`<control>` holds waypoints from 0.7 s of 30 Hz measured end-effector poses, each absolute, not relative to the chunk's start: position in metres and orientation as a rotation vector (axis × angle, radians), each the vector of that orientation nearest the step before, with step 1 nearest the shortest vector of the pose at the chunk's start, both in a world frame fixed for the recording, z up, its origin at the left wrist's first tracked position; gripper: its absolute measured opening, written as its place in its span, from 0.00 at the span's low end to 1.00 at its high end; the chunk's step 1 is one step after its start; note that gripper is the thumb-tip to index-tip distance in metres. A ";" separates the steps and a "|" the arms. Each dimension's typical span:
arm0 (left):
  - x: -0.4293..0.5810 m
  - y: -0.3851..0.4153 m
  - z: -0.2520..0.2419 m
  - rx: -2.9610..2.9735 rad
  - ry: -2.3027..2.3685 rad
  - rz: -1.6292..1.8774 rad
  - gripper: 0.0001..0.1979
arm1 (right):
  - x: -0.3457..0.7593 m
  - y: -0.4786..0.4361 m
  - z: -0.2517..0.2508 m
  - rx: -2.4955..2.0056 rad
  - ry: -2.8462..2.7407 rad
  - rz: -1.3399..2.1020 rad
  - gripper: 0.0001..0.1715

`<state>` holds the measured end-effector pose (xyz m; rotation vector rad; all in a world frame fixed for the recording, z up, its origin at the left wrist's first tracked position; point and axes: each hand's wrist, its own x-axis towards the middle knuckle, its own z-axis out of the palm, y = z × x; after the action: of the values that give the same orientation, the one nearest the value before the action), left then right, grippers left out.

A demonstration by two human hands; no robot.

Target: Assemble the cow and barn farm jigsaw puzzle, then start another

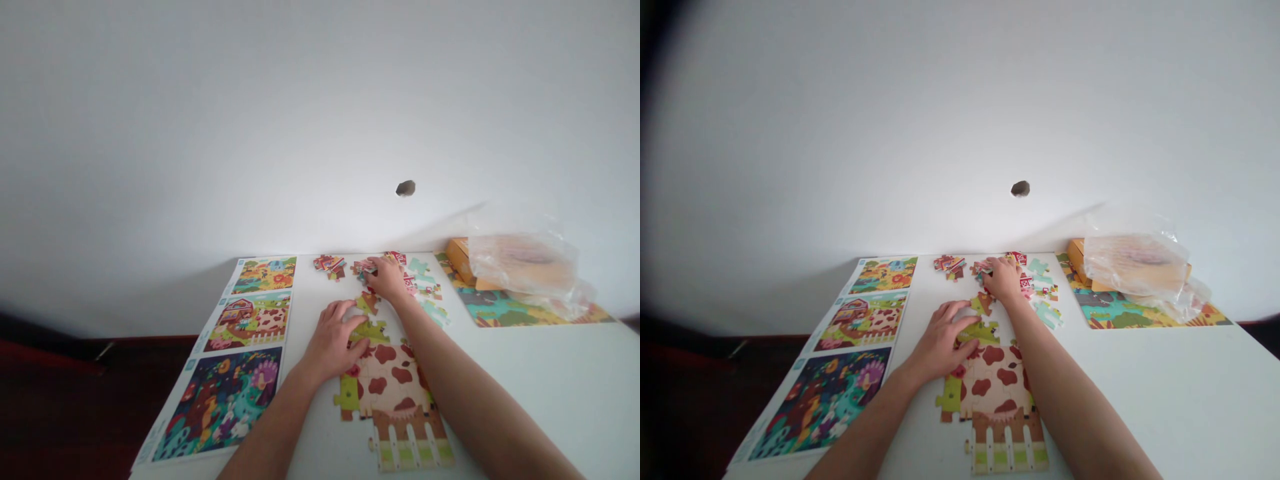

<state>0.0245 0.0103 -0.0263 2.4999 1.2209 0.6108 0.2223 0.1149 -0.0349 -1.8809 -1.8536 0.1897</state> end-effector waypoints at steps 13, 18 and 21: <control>0.024 0.010 -0.029 2.497 1.215 0.636 0.18 | 0.220 0.109 -0.031 -1.628 -2.070 0.259 0.23; 0.025 0.011 -0.027 2.499 1.229 0.603 0.18 | 0.215 0.107 -0.031 -1.645 -2.144 0.218 0.41; 0.025 0.011 -0.026 2.493 1.232 0.592 0.18 | 0.215 0.111 -0.034 -1.667 -1.989 0.333 0.36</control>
<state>0.0246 0.0107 -0.0257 2.4926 1.2317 0.5925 0.2151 0.1115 -0.0336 -1.6671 -1.9885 0.3334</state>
